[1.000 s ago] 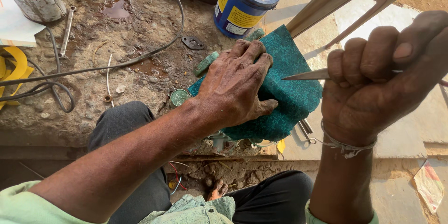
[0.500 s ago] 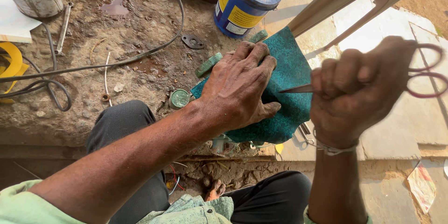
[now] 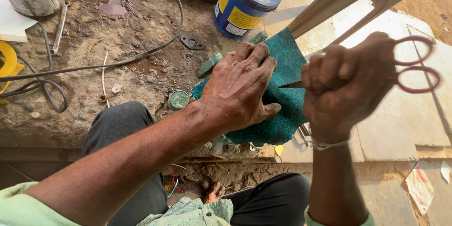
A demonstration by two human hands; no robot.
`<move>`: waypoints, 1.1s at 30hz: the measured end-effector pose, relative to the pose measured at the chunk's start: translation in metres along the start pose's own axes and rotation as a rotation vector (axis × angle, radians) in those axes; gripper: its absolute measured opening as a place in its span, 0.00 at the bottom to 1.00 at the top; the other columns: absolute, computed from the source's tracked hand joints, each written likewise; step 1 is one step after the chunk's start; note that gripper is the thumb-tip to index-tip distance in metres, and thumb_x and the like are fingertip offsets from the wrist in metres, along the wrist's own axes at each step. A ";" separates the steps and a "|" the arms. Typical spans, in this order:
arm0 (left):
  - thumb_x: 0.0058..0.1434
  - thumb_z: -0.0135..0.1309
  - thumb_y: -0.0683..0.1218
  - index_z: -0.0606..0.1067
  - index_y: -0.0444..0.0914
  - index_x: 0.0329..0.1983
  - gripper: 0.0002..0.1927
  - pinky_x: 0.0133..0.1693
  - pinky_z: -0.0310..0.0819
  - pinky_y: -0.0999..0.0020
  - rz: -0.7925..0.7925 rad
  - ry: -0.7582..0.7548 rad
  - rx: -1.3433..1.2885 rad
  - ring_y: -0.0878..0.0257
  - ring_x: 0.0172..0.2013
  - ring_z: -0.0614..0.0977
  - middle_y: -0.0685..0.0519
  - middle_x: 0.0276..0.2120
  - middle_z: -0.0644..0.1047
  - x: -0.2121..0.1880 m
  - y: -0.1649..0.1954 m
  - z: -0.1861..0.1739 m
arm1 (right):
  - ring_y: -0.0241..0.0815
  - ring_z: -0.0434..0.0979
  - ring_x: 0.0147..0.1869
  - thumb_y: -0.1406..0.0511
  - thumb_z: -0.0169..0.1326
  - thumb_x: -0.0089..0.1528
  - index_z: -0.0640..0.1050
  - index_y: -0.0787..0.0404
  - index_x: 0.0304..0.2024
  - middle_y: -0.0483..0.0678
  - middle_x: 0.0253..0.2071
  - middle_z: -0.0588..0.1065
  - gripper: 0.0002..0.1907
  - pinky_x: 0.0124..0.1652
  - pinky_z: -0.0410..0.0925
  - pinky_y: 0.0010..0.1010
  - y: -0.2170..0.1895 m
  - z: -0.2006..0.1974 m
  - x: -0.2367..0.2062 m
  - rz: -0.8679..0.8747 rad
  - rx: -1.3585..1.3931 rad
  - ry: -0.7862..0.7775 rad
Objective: The person uses red-handled scissors to cut a circular hole in a green textured sheet, then cuts a spiral shape in a white sheet. The person is sitting on the ground in a workshop area.
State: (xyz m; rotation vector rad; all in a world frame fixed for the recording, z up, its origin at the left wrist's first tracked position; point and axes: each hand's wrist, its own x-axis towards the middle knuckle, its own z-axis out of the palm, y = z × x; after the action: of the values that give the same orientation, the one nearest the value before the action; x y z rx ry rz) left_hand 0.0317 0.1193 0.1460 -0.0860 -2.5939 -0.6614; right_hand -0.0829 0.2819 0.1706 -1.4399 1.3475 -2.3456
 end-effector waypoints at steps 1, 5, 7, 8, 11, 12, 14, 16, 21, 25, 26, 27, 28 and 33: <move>0.46 0.68 0.65 0.69 0.30 0.58 0.46 0.58 0.65 0.45 -0.002 -0.030 -0.005 0.44 0.61 0.66 0.41 0.56 0.68 -0.001 0.001 0.000 | 0.27 0.46 0.15 0.55 0.33 0.79 0.63 0.55 0.35 0.40 0.18 0.54 0.19 0.14 0.50 0.24 -0.005 -0.001 0.001 0.007 0.032 -0.019; 0.49 0.67 0.64 0.67 0.31 0.61 0.46 0.59 0.67 0.47 -0.048 -0.129 -0.031 0.47 0.61 0.66 0.42 0.57 0.67 -0.001 0.000 -0.001 | 0.28 0.46 0.15 0.55 0.33 0.81 0.63 0.55 0.34 0.39 0.18 0.52 0.21 0.16 0.50 0.25 0.001 0.001 0.002 -0.002 -0.070 -0.049; 0.47 0.68 0.64 0.69 0.33 0.60 0.45 0.58 0.65 0.44 -0.020 -0.042 -0.010 0.43 0.63 0.65 0.41 0.58 0.67 0.000 0.001 -0.001 | 0.27 0.46 0.14 0.55 0.31 0.79 0.63 0.54 0.35 0.40 0.17 0.52 0.19 0.15 0.50 0.25 0.003 -0.004 0.002 -0.027 -0.121 -0.062; 0.46 0.69 0.65 0.69 0.34 0.59 0.45 0.58 0.64 0.42 -0.003 -0.020 -0.011 0.42 0.63 0.64 0.40 0.59 0.67 0.000 0.002 0.000 | 0.27 0.46 0.14 0.55 0.31 0.78 0.63 0.53 0.36 0.40 0.17 0.52 0.18 0.15 0.50 0.25 0.003 -0.007 0.001 -0.028 -0.153 -0.043; 0.49 0.68 0.62 0.72 0.41 0.61 0.39 0.59 0.66 0.42 -0.021 -0.071 -0.074 0.44 0.62 0.65 0.41 0.57 0.67 -0.002 0.003 -0.001 | 0.26 0.45 0.13 0.56 0.31 0.79 0.62 0.52 0.36 0.42 0.18 0.53 0.17 0.15 0.50 0.24 0.002 -0.014 -0.006 -0.035 -0.231 0.011; 0.49 0.68 0.62 0.73 0.42 0.60 0.39 0.58 0.65 0.41 -0.020 -0.081 -0.081 0.43 0.62 0.64 0.41 0.59 0.67 -0.003 0.005 -0.001 | 0.26 0.45 0.13 0.56 0.32 0.79 0.61 0.52 0.36 0.42 0.18 0.53 0.17 0.15 0.49 0.23 0.001 -0.015 -0.010 -0.038 -0.238 0.020; 0.47 0.69 0.62 0.74 0.44 0.60 0.38 0.57 0.63 0.38 -0.035 -0.069 -0.079 0.43 0.62 0.63 0.40 0.61 0.66 -0.002 0.004 -0.002 | 0.26 0.45 0.14 0.55 0.31 0.80 0.61 0.52 0.36 0.40 0.17 0.52 0.19 0.15 0.50 0.23 -0.001 -0.015 -0.014 -0.053 -0.165 -0.019; 0.48 0.69 0.61 0.74 0.43 0.59 0.37 0.58 0.64 0.40 -0.040 -0.092 -0.083 0.43 0.62 0.63 0.41 0.59 0.67 -0.003 0.004 -0.003 | 0.26 0.44 0.15 0.54 0.30 0.80 0.61 0.52 0.35 0.40 0.17 0.52 0.19 0.15 0.49 0.24 -0.006 -0.014 -0.018 -0.064 -0.090 -0.022; 0.47 0.69 0.62 0.73 0.40 0.57 0.38 0.59 0.64 0.41 -0.040 -0.082 -0.057 0.44 0.62 0.64 0.42 0.59 0.67 -0.002 0.003 -0.003 | 0.27 0.43 0.17 0.57 0.31 0.80 0.60 0.54 0.34 0.40 0.18 0.52 0.20 0.16 0.49 0.25 -0.002 -0.001 -0.023 -0.038 -0.110 0.053; 0.48 0.68 0.62 0.70 0.33 0.60 0.42 0.59 0.66 0.43 -0.026 -0.060 -0.076 0.44 0.62 0.65 0.41 0.59 0.68 -0.003 0.002 -0.002 | 0.27 0.45 0.16 0.58 0.33 0.81 0.60 0.53 0.34 0.39 0.18 0.52 0.19 0.16 0.49 0.24 0.008 0.001 -0.026 -0.087 -0.106 -0.056; 0.49 0.68 0.62 0.69 0.31 0.61 0.44 0.59 0.67 0.44 -0.020 -0.061 -0.083 0.45 0.62 0.65 0.41 0.58 0.68 -0.004 0.001 -0.001 | 0.27 0.45 0.16 0.58 0.34 0.81 0.60 0.53 0.35 0.39 0.18 0.52 0.18 0.15 0.49 0.24 0.008 0.000 -0.027 -0.083 -0.124 -0.046; 0.48 0.68 0.62 0.69 0.31 0.61 0.45 0.59 0.66 0.44 -0.013 -0.057 -0.069 0.45 0.62 0.65 0.41 0.58 0.68 -0.003 0.001 0.000 | 0.27 0.45 0.16 0.59 0.35 0.81 0.61 0.52 0.36 0.39 0.18 0.52 0.17 0.15 0.49 0.23 0.010 -0.002 -0.028 -0.080 -0.141 -0.035; 0.47 0.68 0.63 0.69 0.30 0.60 0.45 0.59 0.66 0.44 -0.012 -0.045 -0.052 0.44 0.62 0.65 0.41 0.57 0.68 -0.002 0.001 0.001 | 0.26 0.45 0.16 0.59 0.35 0.81 0.61 0.52 0.37 0.40 0.18 0.53 0.16 0.14 0.49 0.22 0.009 -0.005 -0.027 -0.069 -0.124 -0.048; 0.48 0.68 0.63 0.68 0.31 0.61 0.46 0.58 0.67 0.44 -0.021 -0.090 -0.042 0.44 0.61 0.65 0.41 0.58 0.67 -0.004 0.000 0.003 | 0.27 0.46 0.17 0.59 0.39 0.77 0.62 0.52 0.38 0.39 0.20 0.53 0.11 0.14 0.48 0.24 0.009 -0.004 -0.023 -0.051 -0.027 -0.029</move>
State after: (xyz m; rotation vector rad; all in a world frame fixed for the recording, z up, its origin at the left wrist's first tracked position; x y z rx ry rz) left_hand 0.0339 0.1207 0.1412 -0.1039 -2.6705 -0.7357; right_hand -0.0765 0.2904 0.1480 -1.5277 1.3563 -2.3365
